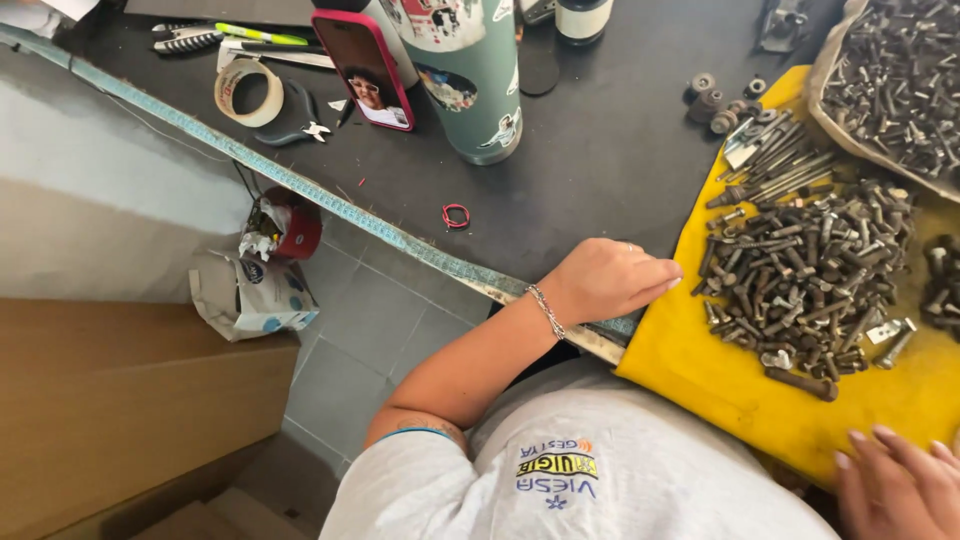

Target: Sorting a large pile of metal bolts and screws into different groups on a workbench.

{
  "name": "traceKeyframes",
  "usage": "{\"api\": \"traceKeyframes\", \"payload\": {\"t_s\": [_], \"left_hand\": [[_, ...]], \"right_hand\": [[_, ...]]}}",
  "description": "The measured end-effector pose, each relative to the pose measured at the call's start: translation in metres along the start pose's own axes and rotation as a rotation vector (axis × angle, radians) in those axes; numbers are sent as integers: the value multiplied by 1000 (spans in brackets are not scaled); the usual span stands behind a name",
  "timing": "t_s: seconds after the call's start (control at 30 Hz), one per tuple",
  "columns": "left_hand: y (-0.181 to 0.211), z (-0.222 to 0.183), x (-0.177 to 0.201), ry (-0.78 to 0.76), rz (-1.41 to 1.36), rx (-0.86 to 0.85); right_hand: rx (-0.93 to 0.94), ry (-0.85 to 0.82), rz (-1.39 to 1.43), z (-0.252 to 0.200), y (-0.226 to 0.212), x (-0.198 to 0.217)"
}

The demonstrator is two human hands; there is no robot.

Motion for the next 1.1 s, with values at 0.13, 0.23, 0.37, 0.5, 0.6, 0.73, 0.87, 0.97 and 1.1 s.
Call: {"api": "traceKeyframes", "payload": {"t_s": [0.13, 0.23, 0.37, 0.5, 0.6, 0.73, 0.87, 0.97, 1.1], "left_hand": [[2, 2, 2, 10, -7, -13], [5, 0, 2, 37, 49, -20], [5, 2, 7, 85, 142, -4], [2, 1, 3, 70, 159, -6], [4, 3, 7, 43, 177, -6], [2, 0, 3, 66, 171, -11], [2, 0, 3, 48, 155, -11], [2, 0, 3, 42, 136, -19], [3, 1, 3, 31, 127, -21]], "right_hand": [[196, 102, -104, 4, 10, -14], [248, 105, -272, 10, 0, -10], [367, 141, -215, 18, -3, -10], [352, 188, -267, 18, -4, -13], [338, 192, -268, 25, -12, -12], [335, 218, -275, 23, -10, -13], [316, 209, -274, 23, -12, -13], [305, 210, -281, 24, -15, -13], [299, 210, -309, 27, -18, -13]]}}
Point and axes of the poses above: each hand's wrist, its own z-axis towards the middle knuckle, its own x-axis out of the back of the hand, y = z × x, the point moved 1 cm from there along z, towards the middle knuckle, and after that the axes turned 4 degrees about z, right-handed, at the moved point
